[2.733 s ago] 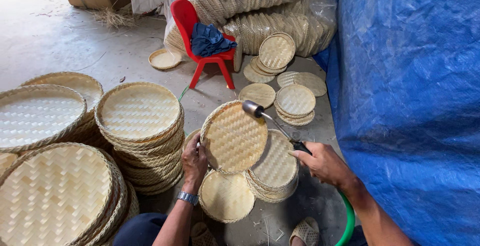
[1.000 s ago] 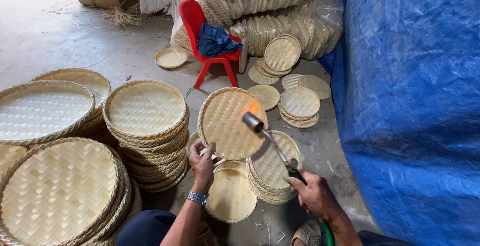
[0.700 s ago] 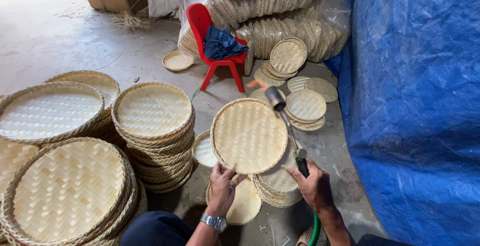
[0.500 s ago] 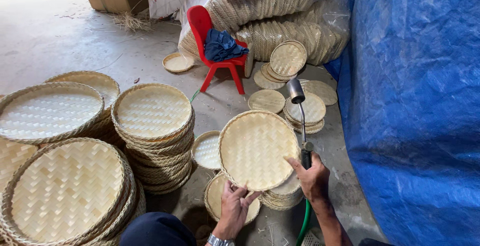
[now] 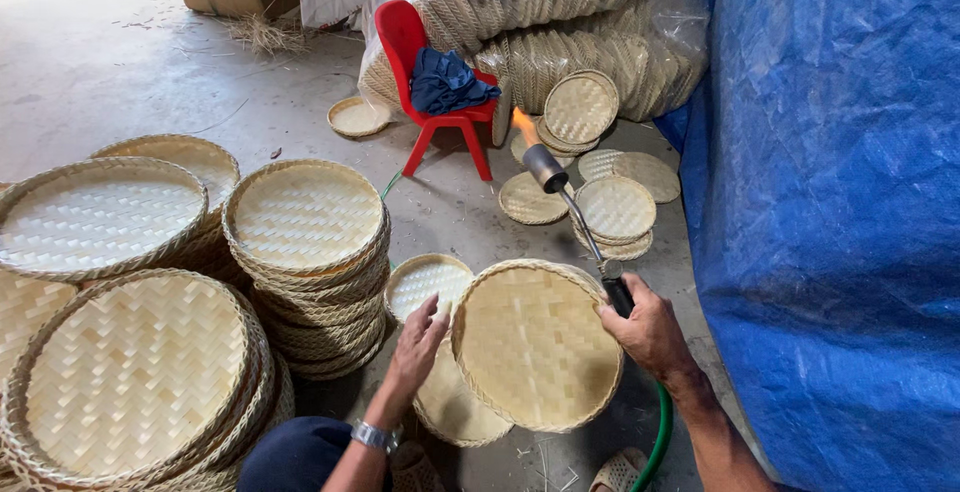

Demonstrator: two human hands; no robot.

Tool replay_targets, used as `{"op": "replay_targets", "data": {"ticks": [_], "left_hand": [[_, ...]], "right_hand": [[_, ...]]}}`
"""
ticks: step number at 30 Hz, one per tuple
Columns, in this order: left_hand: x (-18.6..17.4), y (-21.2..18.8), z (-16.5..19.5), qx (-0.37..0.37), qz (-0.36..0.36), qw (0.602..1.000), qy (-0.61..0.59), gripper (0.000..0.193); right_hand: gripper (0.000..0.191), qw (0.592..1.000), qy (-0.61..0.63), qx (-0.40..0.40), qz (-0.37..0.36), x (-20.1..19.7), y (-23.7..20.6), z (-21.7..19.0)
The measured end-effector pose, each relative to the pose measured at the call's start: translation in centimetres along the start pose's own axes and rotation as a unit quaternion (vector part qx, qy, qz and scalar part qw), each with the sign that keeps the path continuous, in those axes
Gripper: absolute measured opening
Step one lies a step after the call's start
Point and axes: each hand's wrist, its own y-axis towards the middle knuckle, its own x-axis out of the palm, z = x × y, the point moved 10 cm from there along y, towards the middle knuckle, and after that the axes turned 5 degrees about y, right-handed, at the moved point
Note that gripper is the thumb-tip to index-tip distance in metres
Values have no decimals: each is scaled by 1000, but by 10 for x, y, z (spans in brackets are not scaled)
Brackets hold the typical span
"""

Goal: The person sits on the floor and uses a blowtorch to apply heat to the surface of round woven baskets. They hold each basket with one hand and move the flame across the surface with the other, then place the treated basket onto a stack.

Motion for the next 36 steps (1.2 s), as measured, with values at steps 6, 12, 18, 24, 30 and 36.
{"op": "replay_targets", "data": {"ticks": [6,12,18,24,30,36], "left_hand": [[19,21,42,45,-259,965,0,61],[19,10,28,-62,-203,977,5,42],[8,17,-5,-153,-83,972,-156,35],[-3,31,-27,-143,19,963,-229,27],[-15,41,-29,-61,69,961,-259,28],[-20,37,-30,-71,84,957,-269,31]], "right_hand": [[27,999,19,22,-42,6,7,0],[29,1000,-16,-20,-13,7,6,-8],[34,989,-74,128,-14,-2,-21,0],[29,982,-14,30,-184,55,-55,-21],[28,981,-15,-51,-184,76,-60,-20],[25,986,-112,-81,-95,64,-33,-21]]}}
